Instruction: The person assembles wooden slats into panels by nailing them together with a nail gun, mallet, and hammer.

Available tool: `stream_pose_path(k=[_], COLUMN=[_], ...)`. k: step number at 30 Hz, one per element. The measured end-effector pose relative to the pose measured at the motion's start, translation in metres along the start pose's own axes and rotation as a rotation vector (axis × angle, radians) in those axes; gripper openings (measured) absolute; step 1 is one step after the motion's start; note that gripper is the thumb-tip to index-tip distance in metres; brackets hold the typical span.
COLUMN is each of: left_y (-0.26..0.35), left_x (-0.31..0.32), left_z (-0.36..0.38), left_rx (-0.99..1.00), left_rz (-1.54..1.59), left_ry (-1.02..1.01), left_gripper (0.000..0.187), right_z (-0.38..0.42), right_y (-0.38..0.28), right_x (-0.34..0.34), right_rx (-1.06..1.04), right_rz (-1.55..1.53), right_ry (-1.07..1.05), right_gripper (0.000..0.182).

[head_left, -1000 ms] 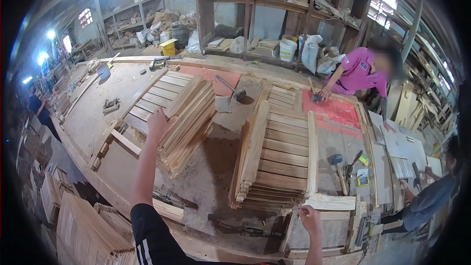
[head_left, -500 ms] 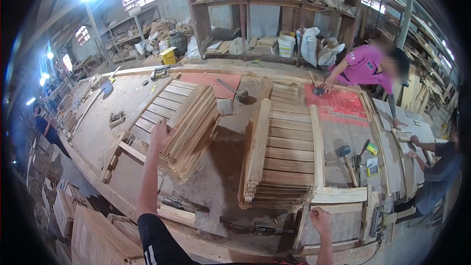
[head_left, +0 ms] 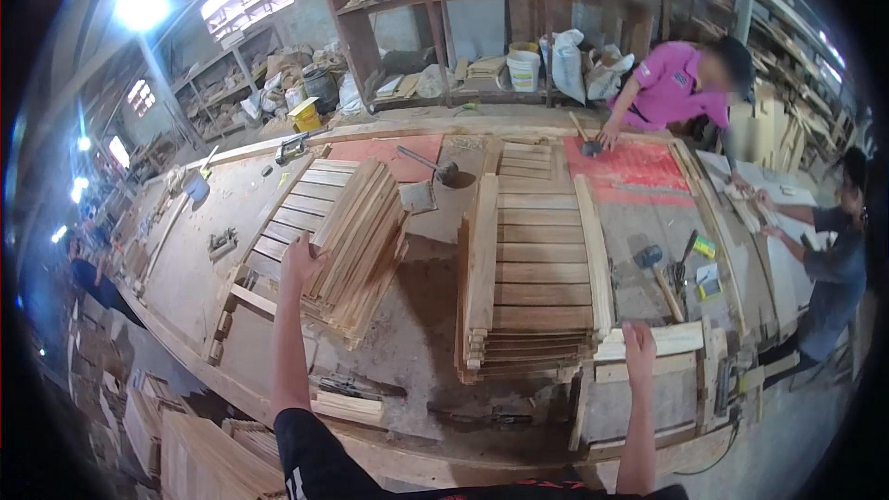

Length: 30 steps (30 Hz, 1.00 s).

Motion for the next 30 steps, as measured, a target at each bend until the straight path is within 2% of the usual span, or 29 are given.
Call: stream_pose_path(k=[2,4,5,6,8,11,12,13,14,15,16,17,19,20,22,24,26,27,28,29,30], left_y=[-0.01,0.006,0.018,0.031,0.065,0.1,0.118,0.158,0.185,0.224,0.276,0.318,0.404,0.413,0.436,0.433,0.446,0.459,0.441,0.416,0.414], left_x=[0.007,-0.008,-0.013,-0.023,-0.031,-0.001,0.022,0.04,0.094,0.131,0.15,0.189,0.208,0.214,0.233,0.249,0.241,0.223,0.252,0.279,0.265], left_z=[-0.003,0.01,0.017,0.028,0.055,0.117,0.145,0.186,0.217,0.247,0.279,0.306,0.333,0.331,0.322,0.323,0.35,0.358,0.363,0.383,0.401], left_rx=[-0.043,-0.042,-0.042,-0.041,-0.045,-0.023,-0.11,-0.089,-0.157,-0.09,-0.19,-0.342,-0.266,-0.408,-0.727,-0.721,-0.678,-0.608,-0.597,-0.614,-0.619], left_rz=[0.003,-0.065,-0.093,-0.148,-0.243,0.422,0.518,0.765,1.289,1.413,1.447,1.605,2.222,2.392,2.694,2.534,2.446,2.442,2.382,2.295,2.146], left_ry=[-0.034,-0.004,0.011,0.162,0.467,0.514,0.413,0.371,0.218,0.091,-0.125,-0.345,-0.631,-0.512,-0.232,-0.083,0.032,0.071,0.218,0.363,0.334], left_gripper=[0.061,0.058,0.056,0.053,0.046,0.035,0.026,0.025,0.023,0.022,0.021,0.038,0.063,0.068,0.079,0.081,0.084,0.085,0.081,0.078,0.075], right_z=[-0.037,-0.051,-0.06,-0.067,-0.071,-0.078,-0.075,-0.07,-0.068,-0.066,-0.064,-0.056,-0.025,-0.001,0.044,0.101,0.149,0.161,0.174,0.18,0.193], right_y=[0.006,-0.029,-0.04,-0.043,-0.042,-0.042,-0.042,-0.047,-0.057,-0.063,-0.06,-0.07,-0.103,-0.106,-0.075,-0.038,0.033,0.039,0.045,0.06,0.087], right_x=[0.023,0.048,0.058,0.064,0.062,0.055,0.054,0.051,0.045,0.04,0.038,0.035,0.023,0.015,0.004,0.0,0.004,-0.003,-0.012,-0.015,-0.011], right_rx=[-0.11,0.03,0.072,0.112,0.142,0.156,0.163,0.145,0.124,0.103,0.114,0.059,-0.044,0.059,0.044,-0.069,0.111,0.205,0.305,0.172,0.041], right_rz=[-0.004,0.019,0.285,0.558,0.494,0.544,0.579,0.554,0.527,0.502,0.392,0.391,0.402,0.238,0.135,-0.177,-0.036,-0.078,-0.133,0.056,0.235], right_ry=[-0.035,-0.122,-0.169,-0.211,-0.26,-0.242,-0.229,-0.204,-0.176,-0.147,-0.146,-0.108,-0.035,-0.099,-0.067,-0.037,-0.117,-0.277,-0.432,-0.607,-0.802], right_gripper=[0.036,0.051,0.059,0.067,0.073,0.074,0.073,0.071,0.07,0.068,0.063,0.061,0.059,0.056,0.056,0.055,0.057,0.055,0.052,0.05,0.048])
Point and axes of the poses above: each hand's wrist, its own z-axis away from the middle knuckle, its own x-axis out of the palm, y = z × x, the point moved 9 cm from there along -z, towards the middle knuckle, and after that the axes turned 13 degrees about -y, right-handed, at the moved point
